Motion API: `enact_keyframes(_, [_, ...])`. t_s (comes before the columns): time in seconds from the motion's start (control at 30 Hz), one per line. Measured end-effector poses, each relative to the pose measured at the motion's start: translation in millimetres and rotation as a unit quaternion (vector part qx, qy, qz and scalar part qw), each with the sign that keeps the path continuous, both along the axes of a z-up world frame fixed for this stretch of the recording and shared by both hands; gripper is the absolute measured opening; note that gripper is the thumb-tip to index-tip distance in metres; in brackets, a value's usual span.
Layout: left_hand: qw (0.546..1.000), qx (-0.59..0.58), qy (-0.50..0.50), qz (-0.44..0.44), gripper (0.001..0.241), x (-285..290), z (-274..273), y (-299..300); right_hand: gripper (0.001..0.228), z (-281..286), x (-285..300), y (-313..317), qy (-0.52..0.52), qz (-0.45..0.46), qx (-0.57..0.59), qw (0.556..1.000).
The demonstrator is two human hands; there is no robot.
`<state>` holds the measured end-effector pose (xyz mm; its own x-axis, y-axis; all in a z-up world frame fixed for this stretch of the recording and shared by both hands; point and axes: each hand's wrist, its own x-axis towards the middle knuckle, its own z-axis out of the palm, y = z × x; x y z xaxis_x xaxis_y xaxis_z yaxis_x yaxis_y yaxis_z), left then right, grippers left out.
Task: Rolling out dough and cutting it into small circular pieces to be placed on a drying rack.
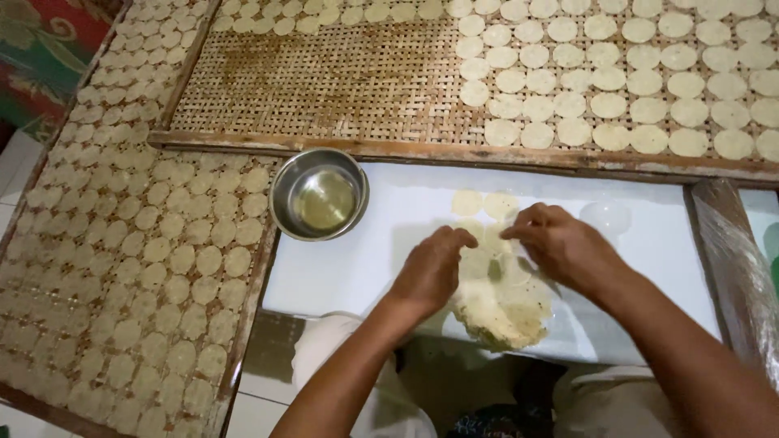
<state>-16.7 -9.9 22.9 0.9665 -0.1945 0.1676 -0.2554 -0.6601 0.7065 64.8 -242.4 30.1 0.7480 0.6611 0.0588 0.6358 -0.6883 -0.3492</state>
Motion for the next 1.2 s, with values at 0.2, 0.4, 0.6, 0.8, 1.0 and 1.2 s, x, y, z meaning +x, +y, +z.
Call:
enact_keyframes(0.2, [0.994, -0.069, -0.027, 0.081, 0.030, 10.0, 4.8, 15.4, 0.028, -10.0, -1.5, 20.6, -0.025, 0.028, -0.012, 0.999])
enact_keyframes(0.4, [0.993, -0.051, -0.026, 0.106, 0.027, 2.3, 35.7, 8.4, 0.029, -16.2, -1.4, 25.0, -0.040, 0.037, 0.010, 0.998])
enact_keyframes(0.6, [0.991, -0.056, -0.037, 0.117, 0.024, -4.4, 38.3, 3.6, 0.028, -27.5, 0.3, 27.4, -0.061, 0.056, 0.047, 0.995])
enact_keyframes(0.8, [0.992, -0.034, 0.010, 0.124, 0.022, -4.8, 37.3, 3.4, 0.015, -16.1, -0.8, 40.2, -0.091, 0.061, -0.013, 0.994])
enact_keyframes(1.0, [0.992, -0.028, 0.000, 0.120, 0.025, -6.5, 37.1, 3.9, 0.013, -15.2, -3.4, 43.5, -0.100, 0.058, -0.024, 0.993])
enact_keyframes(1.2, [0.992, -0.024, -0.010, 0.120, 0.025, -8.6, 37.8, 4.8, 0.017, -4.9, -5.3, 29.5, -0.074, 0.053, 0.019, 0.996])
